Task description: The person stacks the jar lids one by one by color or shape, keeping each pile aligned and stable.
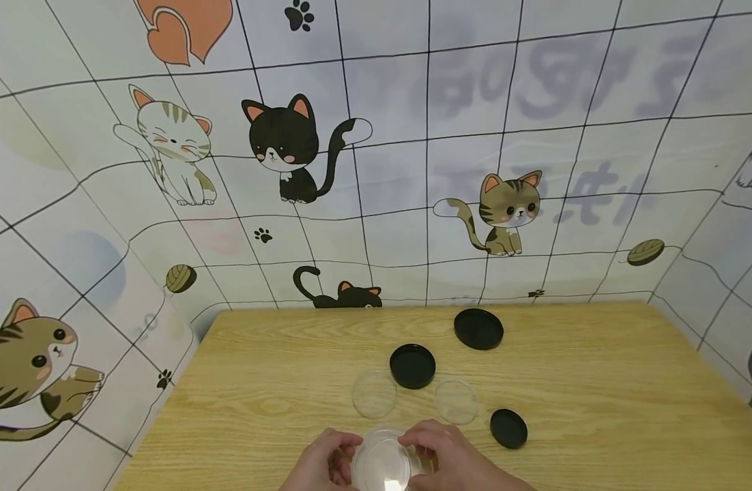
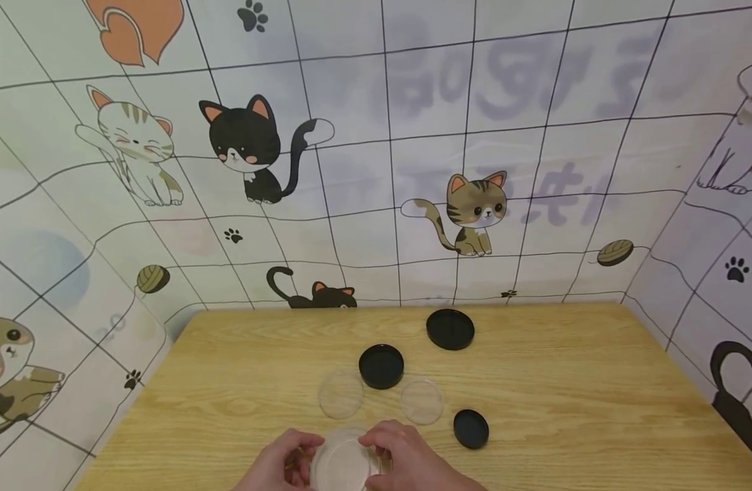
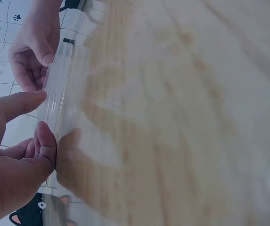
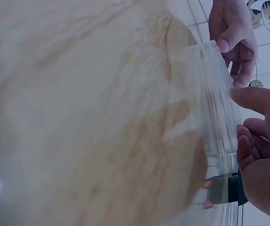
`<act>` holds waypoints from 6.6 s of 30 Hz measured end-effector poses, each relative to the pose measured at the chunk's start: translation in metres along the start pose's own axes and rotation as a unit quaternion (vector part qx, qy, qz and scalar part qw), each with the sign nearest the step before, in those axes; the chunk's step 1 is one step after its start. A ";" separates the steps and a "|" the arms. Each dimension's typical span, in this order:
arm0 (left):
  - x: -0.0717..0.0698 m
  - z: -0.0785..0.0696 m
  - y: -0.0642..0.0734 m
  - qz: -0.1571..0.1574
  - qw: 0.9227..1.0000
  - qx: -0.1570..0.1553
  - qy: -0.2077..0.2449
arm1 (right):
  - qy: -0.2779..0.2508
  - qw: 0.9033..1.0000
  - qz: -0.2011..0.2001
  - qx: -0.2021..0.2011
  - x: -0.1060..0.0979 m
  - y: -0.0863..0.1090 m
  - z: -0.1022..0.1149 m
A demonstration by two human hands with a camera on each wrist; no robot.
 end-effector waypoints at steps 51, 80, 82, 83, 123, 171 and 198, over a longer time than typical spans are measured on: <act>-0.050 -0.040 -0.057 -0.072 0.995 0.067 0.000 | -0.072 0.986 -0.115 0.092 -0.051 -0.025 -0.026; -0.068 -0.007 -0.076 -0.015 0.999 0.027 -0.027 | 0.034 0.985 -0.106 0.132 -0.033 -0.064 -0.041; -0.068 -0.007 -0.077 -0.015 0.999 0.029 -0.035 | 0.041 0.984 -0.109 0.133 -0.033 -0.066 -0.041; -0.068 -0.007 -0.077 -0.015 0.999 0.030 -0.039 | 0.047 0.984 -0.111 0.131 -0.033 -0.066 -0.041; -0.046 -0.034 -0.041 -0.014 0.999 0.036 -0.005 | -0.089 0.987 -0.083 0.108 -0.039 -0.043 -0.019; 0.005 -0.023 -0.002 0.038 0.998 0.016 -0.047 | -0.096 0.993 -0.003 0.069 -0.003 -0.006 0.001; 0.004 -0.020 -0.007 0.053 0.998 -0.004 -0.020 | -0.081 0.994 0.014 0.076 -0.003 -0.008 0.000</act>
Point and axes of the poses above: each hand's wrist, its own y-axis away from the middle knuckle, its own x-axis out of the palm, z = x × y, the point moved 7 cm from there along -y, towards the middle knuckle, and after that the axes turned 9 degrees about z, right-handed, at the moved point
